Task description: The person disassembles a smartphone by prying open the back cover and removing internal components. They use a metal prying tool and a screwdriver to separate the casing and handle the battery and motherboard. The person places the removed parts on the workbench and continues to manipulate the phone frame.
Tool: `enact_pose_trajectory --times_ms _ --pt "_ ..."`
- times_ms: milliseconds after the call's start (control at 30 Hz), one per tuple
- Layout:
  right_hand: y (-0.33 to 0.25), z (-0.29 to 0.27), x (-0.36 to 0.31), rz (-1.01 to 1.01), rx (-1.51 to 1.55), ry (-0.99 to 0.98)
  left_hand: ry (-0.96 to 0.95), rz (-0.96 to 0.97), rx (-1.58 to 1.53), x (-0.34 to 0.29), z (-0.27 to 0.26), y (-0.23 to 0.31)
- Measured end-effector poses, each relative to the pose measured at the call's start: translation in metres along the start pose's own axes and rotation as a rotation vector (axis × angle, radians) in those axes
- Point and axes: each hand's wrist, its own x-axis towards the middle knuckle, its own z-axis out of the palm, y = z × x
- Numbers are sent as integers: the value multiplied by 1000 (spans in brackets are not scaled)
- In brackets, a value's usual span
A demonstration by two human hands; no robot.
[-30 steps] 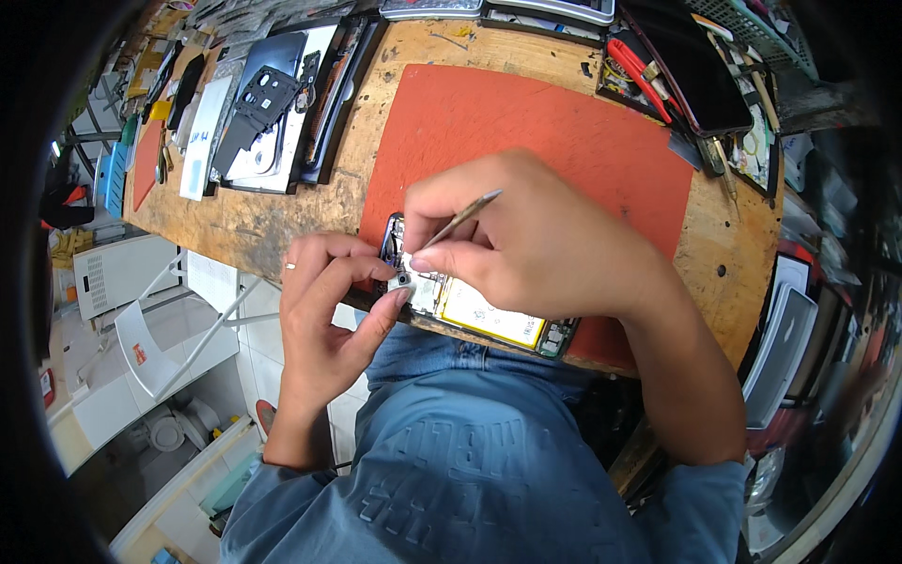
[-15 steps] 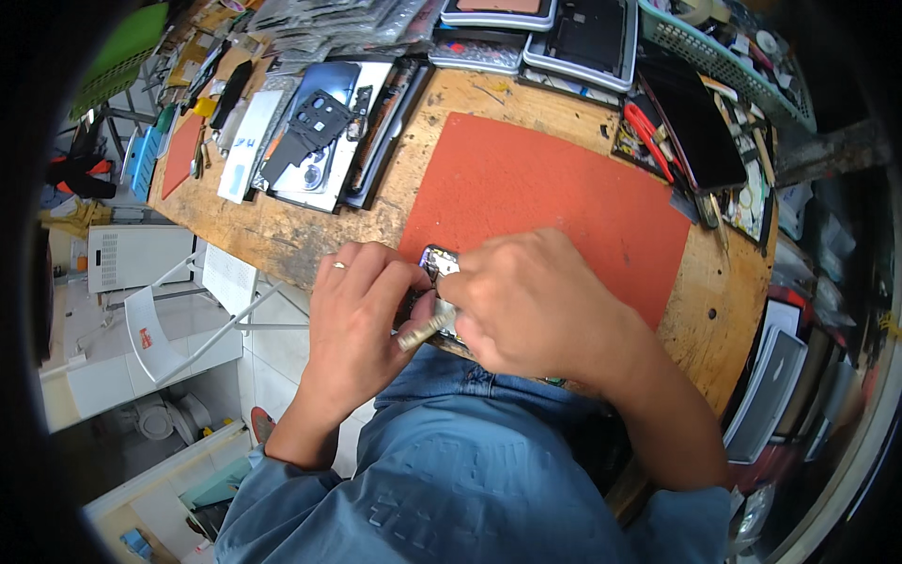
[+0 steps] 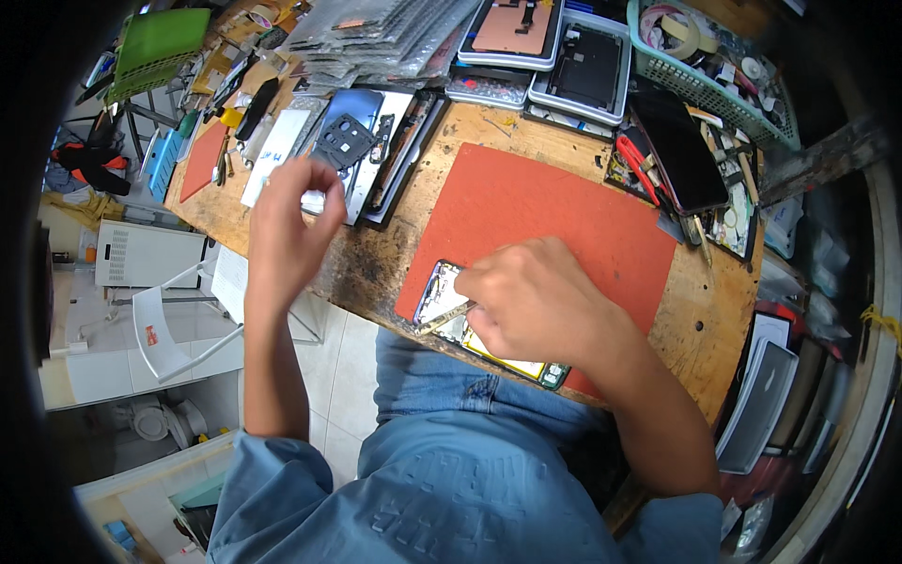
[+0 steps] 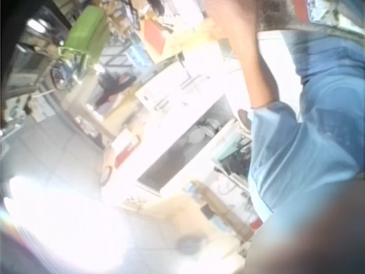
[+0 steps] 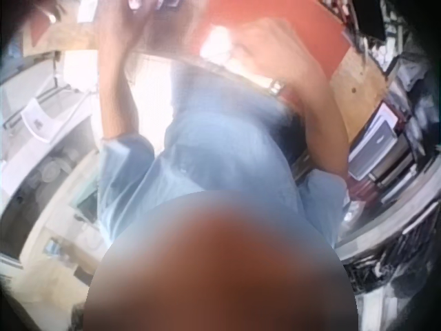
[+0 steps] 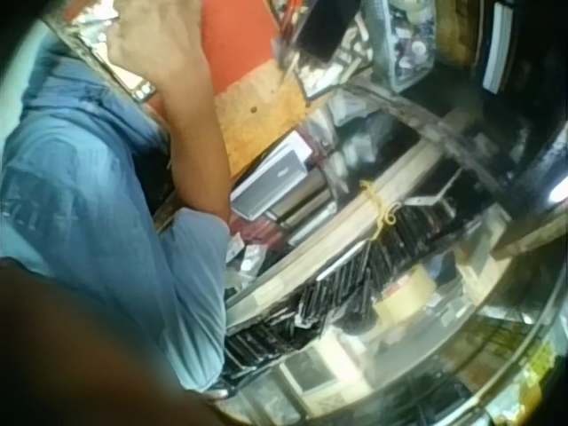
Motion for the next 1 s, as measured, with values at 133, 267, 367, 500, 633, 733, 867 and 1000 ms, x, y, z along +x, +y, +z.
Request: enact_pose_trajectory --times_ms 133,267,367,500,633,733,867,1000 --pt "7 0 4 -69 68 290 -145 -83 36 54 10 -38" --pt "23 2 7 -71 -80 423 -164 74 148 84 31 -52" --pt "26 -2 6 -46 -120 431 -191 134 149 82 20 -45" --pt "28 -11 2 198 -211 457 31 48 70 37 -20 -25" --pt "33 -16 6 168 -457 526 -65 -110 -91 -40 -21 -4" --pt "30 -20 5 140 -472 525 -81 -176 -180 -87 -11 13" --pt "4 -28 -7 255 -168 269 -4 -261 -291 -123 -4 25" --pt "-61 -25 -43 238 -317 -43 41 -289 -344 -141 -6 26"
